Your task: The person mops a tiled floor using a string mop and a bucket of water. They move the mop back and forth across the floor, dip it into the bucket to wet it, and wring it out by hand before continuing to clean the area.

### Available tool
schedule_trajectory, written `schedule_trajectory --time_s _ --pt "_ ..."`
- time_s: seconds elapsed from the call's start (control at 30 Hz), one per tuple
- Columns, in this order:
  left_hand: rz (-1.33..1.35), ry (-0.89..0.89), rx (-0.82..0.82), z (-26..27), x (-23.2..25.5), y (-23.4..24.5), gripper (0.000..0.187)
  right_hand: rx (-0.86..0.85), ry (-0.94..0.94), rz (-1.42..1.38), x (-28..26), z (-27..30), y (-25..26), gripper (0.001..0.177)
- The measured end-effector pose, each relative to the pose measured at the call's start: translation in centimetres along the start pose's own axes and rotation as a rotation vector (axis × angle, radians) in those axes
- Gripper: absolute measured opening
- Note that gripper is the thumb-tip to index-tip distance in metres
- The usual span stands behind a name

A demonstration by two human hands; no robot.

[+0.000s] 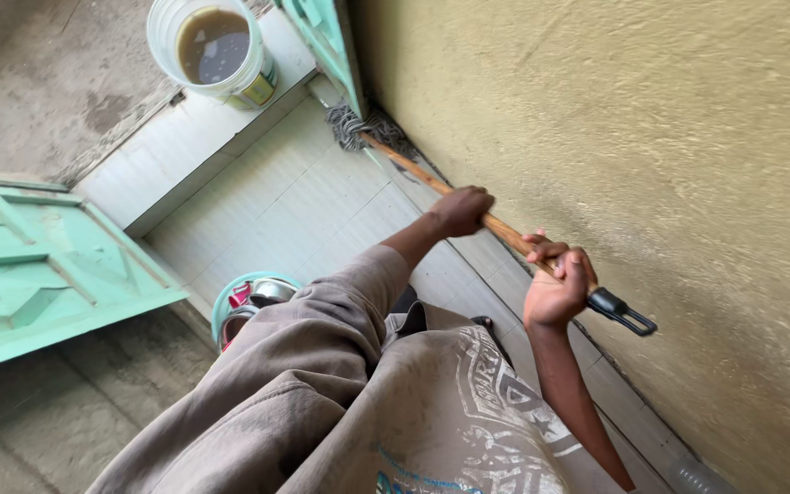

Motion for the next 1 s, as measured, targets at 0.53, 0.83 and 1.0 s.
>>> schedule_trajectory --time_s 0.53,0.83,1.0 --pt "-0.074 0.016 -0.313 3.9 1.0 -3.8 0.025 0.105 -0.12 -0.036 0.8 7.0 -0.5 0.026" --pt "-0.068 -0.017 -0.389 6.7 0.8 -2.8 0.029 -0.194 -0.044 0.306 -1.1 9.2 -3.7 0.031" --pt "-0.189 0.063 -0.619 7.5 -0.4 -1.6 0.025 -0.079 -0.001 0.138 2.2 9.6 -4.4 0.027"
Point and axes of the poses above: each hand's wrist, its own z-axis away from the middle knuckle, its own y-axis out of the back of the hand, x = y × z, the point moved 6 cm from there along -z, towards the middle knuckle, and after that the axes turned 3 degrees about -z, right-handed, at the moved point
